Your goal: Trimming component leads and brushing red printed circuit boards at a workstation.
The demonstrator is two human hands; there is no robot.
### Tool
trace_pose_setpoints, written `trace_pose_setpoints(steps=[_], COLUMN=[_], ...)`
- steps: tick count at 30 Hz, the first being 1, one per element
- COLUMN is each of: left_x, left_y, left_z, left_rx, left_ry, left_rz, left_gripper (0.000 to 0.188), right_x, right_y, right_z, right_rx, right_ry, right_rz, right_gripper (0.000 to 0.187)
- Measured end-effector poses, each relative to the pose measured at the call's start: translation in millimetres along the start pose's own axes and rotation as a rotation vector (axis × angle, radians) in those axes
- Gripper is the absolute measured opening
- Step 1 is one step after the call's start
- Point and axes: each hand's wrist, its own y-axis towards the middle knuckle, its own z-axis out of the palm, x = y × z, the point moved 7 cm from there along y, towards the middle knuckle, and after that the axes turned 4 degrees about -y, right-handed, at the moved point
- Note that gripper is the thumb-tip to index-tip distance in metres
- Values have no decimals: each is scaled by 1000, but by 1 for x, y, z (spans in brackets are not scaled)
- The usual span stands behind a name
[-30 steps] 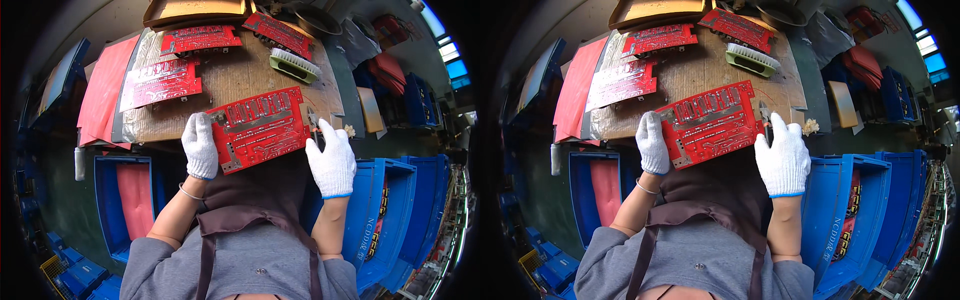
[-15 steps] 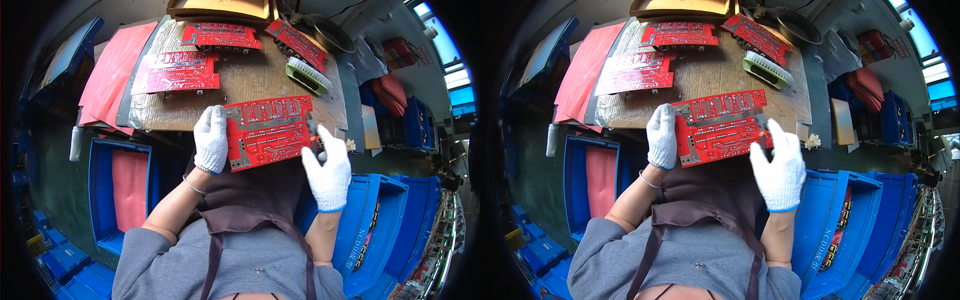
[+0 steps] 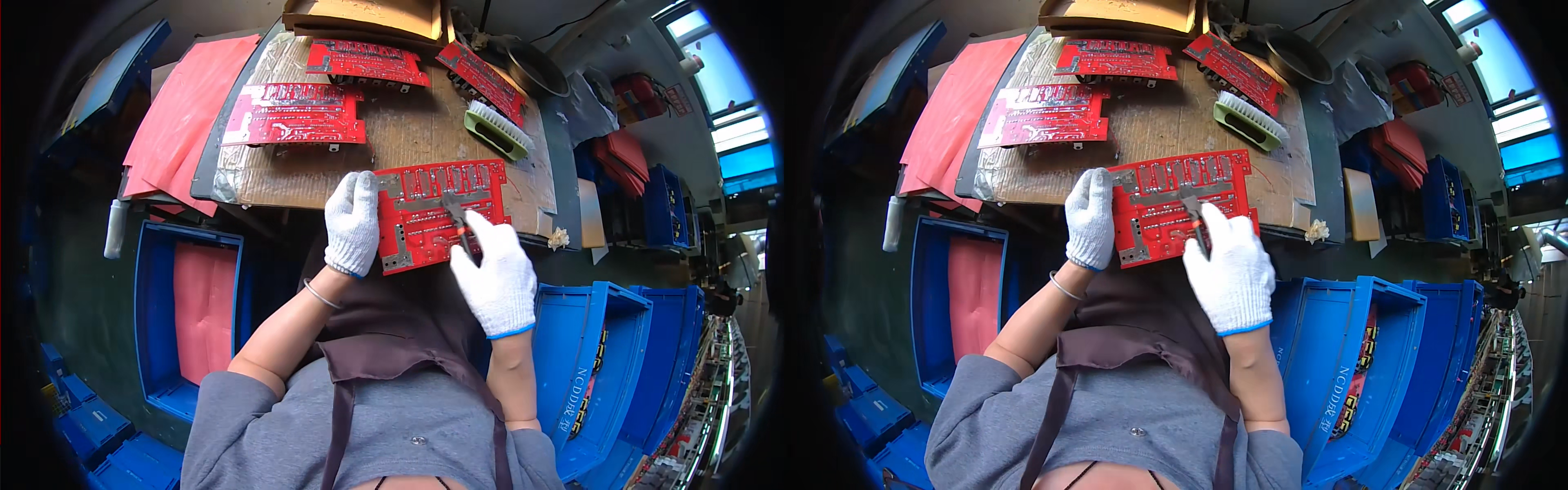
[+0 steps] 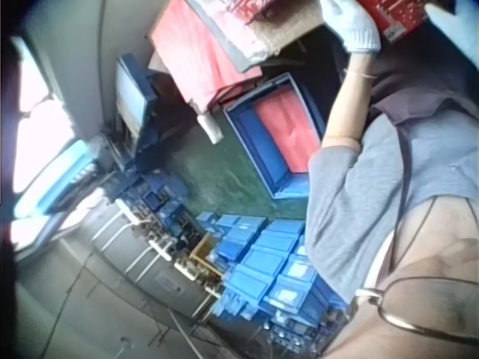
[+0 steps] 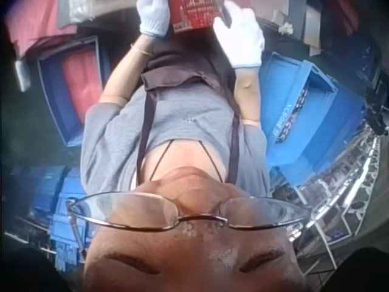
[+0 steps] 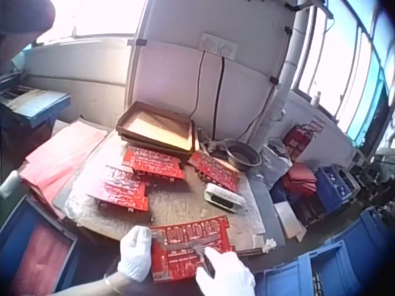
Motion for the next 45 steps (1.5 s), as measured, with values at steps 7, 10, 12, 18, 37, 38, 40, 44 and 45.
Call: trace_pose_setpoints(steps=[7,10,12,18,37,38,40,44,45], left_x=[1,0,-1,5,-5,-11,-34,-124,-133], left_y=[-1,0,-1,2,-22,-24,-19,4,11], left_z=[-1,-2,-3,-3,1,11,21,48,51], left_rx=[24,29,34,35,138,149,12,214,165], left_ry=[21,32,42,8,-120,-113,-168,375,312], left_rz=[41,34,29,-60,-656,-653,-518,-145,-153], left_gripper=[28,28,28,28,23,23,26,17,17], right_x=[18,4,-27,-128,-89,-87,-86,-99,-108], right_y=[-12,-5,0,44,183,189,194,195,192], right_z=[-2,-10,-23,-33,35,41,52,13,-10], right_rx=[-56,-60,-173,-187,-78,-71,-104,-173,-175], right_ry=[88,111,62,-78,-21,-50,-202,-58,105], right_rz=[-143,-66,30,337,-341,-347,-422,-401,-346], right_gripper=[53,54,54,57,34,33,33,38,41])
